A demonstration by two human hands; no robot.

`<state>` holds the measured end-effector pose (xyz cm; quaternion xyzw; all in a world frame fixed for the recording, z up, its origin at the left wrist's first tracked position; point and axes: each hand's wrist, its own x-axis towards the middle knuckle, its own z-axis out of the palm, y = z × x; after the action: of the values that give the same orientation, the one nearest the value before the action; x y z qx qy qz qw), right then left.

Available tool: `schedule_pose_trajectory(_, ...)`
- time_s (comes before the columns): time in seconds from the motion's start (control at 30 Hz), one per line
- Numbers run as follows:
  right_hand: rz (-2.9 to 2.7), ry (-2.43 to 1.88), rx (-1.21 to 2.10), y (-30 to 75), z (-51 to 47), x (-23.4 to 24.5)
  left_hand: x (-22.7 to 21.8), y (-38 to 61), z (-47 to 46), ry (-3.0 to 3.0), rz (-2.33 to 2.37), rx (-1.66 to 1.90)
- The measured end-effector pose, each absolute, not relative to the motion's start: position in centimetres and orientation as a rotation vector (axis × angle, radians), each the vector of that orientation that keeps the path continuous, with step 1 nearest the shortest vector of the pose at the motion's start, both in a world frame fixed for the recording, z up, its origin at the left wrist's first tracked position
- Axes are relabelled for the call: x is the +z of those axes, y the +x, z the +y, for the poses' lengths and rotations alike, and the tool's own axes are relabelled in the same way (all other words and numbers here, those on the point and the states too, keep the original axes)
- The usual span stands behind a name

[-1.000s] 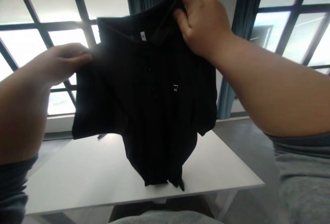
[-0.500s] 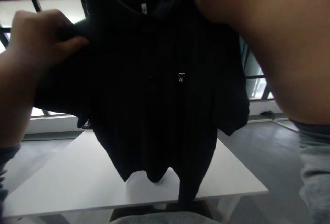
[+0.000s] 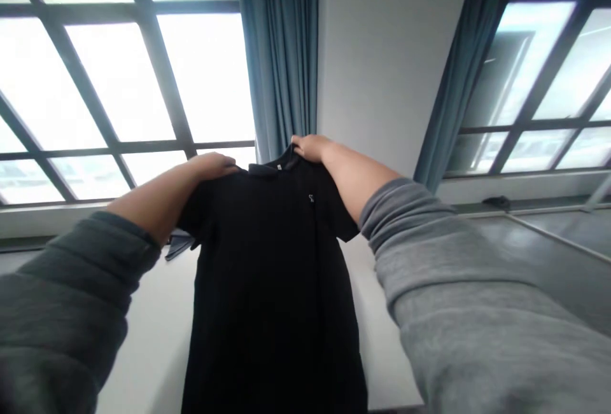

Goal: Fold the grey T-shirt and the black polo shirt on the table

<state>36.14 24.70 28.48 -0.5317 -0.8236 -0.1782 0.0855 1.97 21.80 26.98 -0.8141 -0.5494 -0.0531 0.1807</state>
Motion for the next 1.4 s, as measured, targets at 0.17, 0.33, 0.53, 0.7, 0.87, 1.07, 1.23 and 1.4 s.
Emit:
schedule_pose_trajectory(0.17, -2.238, -1.98, -0.164, 33.4, 30.1, 10.7, 11.3, 3.3, 28.2, -2.192, -2.059, 0.052)
schedule_pose_trajectory(0.33, -2.469, -1.957, 0.151, 32.1, 30.7, -2.8, -1.3, 6.7, 29.4, -2.399, -2.014, 0.066)
schedule_pose_trajectory(0.53, -2.439, -1.94, 0.282, 32.6, 32.1, -8.4, -7.4, 9.4, 31.5, -2.539, -2.065, -0.141)
schedule_pose_trajectory(0.7, -2.4, -1.981, 0.35, 32.6, 33.1, -8.4, -8.8, 9.0, 33.4, -2.547, -2.112, -0.135)
schedule_pose_trajectory(0.87, -2.292, -2.098, 0.427, 32.1, 33.8, -8.1, -9.2, 8.5, 34.6, -2.523, -2.113, -0.162)
schedule_pose_trajectory(1.07, -2.226, -2.113, 0.404, 32.4, 34.3, -8.3, -8.9, 8.3, 34.9, -2.482, -2.149, -0.147)
schedule_pose_trajectory(1.23, -2.187, -2.156, 0.378, 32.7, 34.5, -8.6, -8.9, 8.3, 34.8, -2.405, -2.209, -0.138)
schedule_pose_trajectory(1.4, -2.211, -2.175, 0.36, 32.3, 34.7, -8.4, -8.9, 8.6, 34.5, -2.407, -2.143, -0.15)
